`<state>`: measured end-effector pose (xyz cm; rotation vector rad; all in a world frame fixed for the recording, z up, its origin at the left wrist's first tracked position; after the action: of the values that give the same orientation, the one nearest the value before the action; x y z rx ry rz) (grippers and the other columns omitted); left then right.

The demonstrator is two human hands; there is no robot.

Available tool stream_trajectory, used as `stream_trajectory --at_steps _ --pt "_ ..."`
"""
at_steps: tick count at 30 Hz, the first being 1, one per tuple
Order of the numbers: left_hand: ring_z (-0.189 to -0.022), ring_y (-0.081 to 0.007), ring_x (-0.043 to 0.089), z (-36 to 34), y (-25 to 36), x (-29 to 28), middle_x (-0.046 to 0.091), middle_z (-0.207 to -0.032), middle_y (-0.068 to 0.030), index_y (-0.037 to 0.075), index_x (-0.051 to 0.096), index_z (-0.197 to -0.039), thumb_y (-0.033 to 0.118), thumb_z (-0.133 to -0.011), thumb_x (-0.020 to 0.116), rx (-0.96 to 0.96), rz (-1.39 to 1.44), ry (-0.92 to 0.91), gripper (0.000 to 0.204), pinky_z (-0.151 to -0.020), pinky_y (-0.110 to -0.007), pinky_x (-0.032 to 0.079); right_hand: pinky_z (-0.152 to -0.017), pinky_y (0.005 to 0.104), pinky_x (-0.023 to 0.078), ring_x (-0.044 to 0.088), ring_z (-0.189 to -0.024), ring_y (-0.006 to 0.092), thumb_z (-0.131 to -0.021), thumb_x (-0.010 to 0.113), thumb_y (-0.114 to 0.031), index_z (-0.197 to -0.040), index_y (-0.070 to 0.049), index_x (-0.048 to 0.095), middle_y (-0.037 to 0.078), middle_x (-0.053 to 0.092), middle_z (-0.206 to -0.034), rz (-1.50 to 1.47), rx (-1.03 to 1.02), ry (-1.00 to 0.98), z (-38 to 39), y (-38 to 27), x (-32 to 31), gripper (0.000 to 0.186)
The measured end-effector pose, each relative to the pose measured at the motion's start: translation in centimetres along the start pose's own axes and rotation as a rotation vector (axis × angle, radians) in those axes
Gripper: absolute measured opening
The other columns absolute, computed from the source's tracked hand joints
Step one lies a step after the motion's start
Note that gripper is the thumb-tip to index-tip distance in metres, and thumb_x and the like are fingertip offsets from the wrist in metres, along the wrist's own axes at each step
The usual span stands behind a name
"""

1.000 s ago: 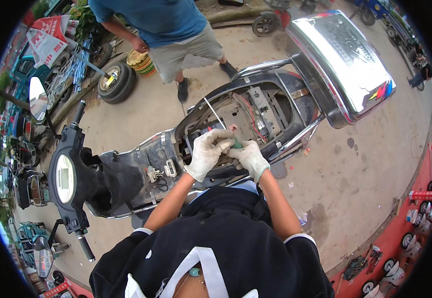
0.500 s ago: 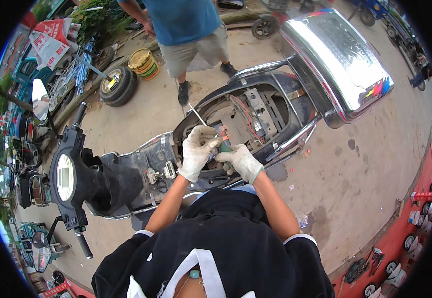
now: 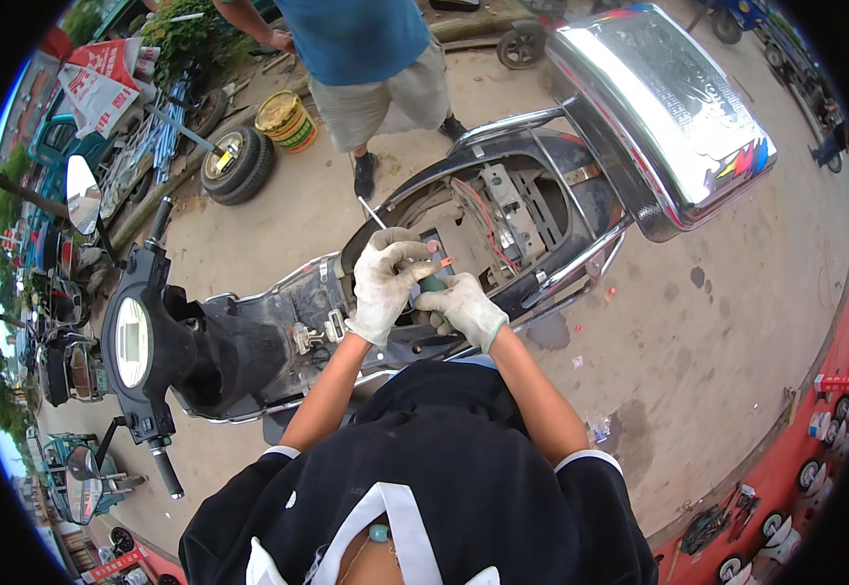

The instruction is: The person uses a screwdriver to loosen and tighten bolts on the terminals of a motorcycle battery located under the seat. The person repeatedly adjusts the battery connections and the securing strap while working in a workshop environment.

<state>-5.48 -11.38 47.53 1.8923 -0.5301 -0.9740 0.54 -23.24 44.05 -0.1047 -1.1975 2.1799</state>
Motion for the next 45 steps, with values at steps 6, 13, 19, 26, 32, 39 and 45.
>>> stream_trajectory --at_steps 6,13,19,26,32,39,45 --pt "-0.103 -0.0266 0.058 -0.8 1.2 -0.1 0.066 -0.103 -0.0055 0.011 0.068 -0.087 0.013 -0.067 0.076 0.129 -0.089 0.011 0.021 -0.09 -0.039 0.045 -0.043 0.0237 0.042 0.053 -0.051 0.0113 -0.073 0.068 -0.01 -0.081 0.002 0.06 0.005 0.057 -0.062 0.057 -0.027 0.01 0.0 -0.1 0.3 0.016" --pt "-0.08 -0.0152 0.063 -0.8 0.2 0.5 0.068 -0.086 -0.0082 0.001 0.063 -0.086 0.004 -0.074 0.075 -0.181 -0.011 0.069 0.017 -0.079 -0.03 0.049 -0.043 0.0227 0.042 0.053 -0.05 0.0103 -0.073 0.071 -0.013 -0.081 0.005 0.061 0.005 0.058 -0.062 0.101 -0.033 0.023 -0.1 -0.2 0.9 0.023" --pt "-0.078 -0.0116 0.061 -0.6 -0.9 0.5 0.065 -0.081 -0.0047 0.0 0.06 -0.086 0.002 -0.073 0.075 -0.267 0.064 0.082 0.021 -0.073 -0.027 0.051 -0.043 0.0223 0.042 0.053 -0.05 0.0097 -0.072 0.072 -0.014 -0.081 0.004 0.06 0.005 0.057 -0.062 0.109 -0.022 0.007 -0.1 0.2 1.2 0.024" --pt "-0.08 -0.0101 0.061 -0.3 -0.4 0.0 0.064 -0.087 -0.0045 0.001 0.056 -0.095 -0.001 -0.074 0.073 -0.394 0.286 0.006 0.027 -0.073 -0.024 0.052 -0.044 0.0218 0.042 0.052 -0.049 0.0089 -0.072 0.071 -0.014 -0.082 0.003 0.059 0.004 0.057 -0.063 0.16 -0.021 0.032 0.0 0.3 1.0 0.024" --pt "-0.082 -0.0104 0.061 -0.5 -1.2 -0.5 0.063 -0.087 -0.0049 0.0 0.057 -0.097 -0.003 -0.074 0.073 -0.387 0.415 -0.126 0.028 -0.075 -0.025 0.053 -0.044 0.0216 0.042 0.052 -0.051 0.0084 -0.072 0.072 -0.014 -0.082 0.002 0.059 0.005 0.06 -0.066 0.126 -0.025 0.003 0.3 0.4 0.9 0.023" --pt "-0.084 -0.0104 0.061 -1.3 -1.7 -1.0 0.065 -0.091 -0.0069 -0.001 0.057 -0.1 0.0 -0.075 0.074 -0.395 0.41 -0.27 0.03 -0.079 -0.025 0.053 -0.045 0.0218 0.042 0.052 -0.051 0.0085 -0.073 0.072 -0.015 -0.081 0.003 0.058 0.006 0.061 -0.067 0.148 -0.011 0.004 0.2 0.4 0.8 0.025" --pt "-0.086 -0.0109 0.062 -2.2 -0.7 -1.7 0.066 -0.092 -0.0074 -0.003 0.06 -0.105 0.008 -0.078 0.074 -0.445 0.394 -0.438 0.033 -0.08 -0.025 0.052 -0.045 0.0216 0.043 0.053 -0.051 0.0089 -0.073 0.072 -0.015 -0.081 0.004 0.058 0.006 0.061 -0.066 0.2 -0.007 0.0 0.1 0.1 0.8 0.025"
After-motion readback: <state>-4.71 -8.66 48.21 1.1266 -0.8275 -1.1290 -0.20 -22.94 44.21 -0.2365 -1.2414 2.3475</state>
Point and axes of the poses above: each hand's wrist, its own z-axis away from the middle knuckle, its own x-axis out of the palm, y = z × x, the point moved 4 cm from there along -z, towards the middle knuckle
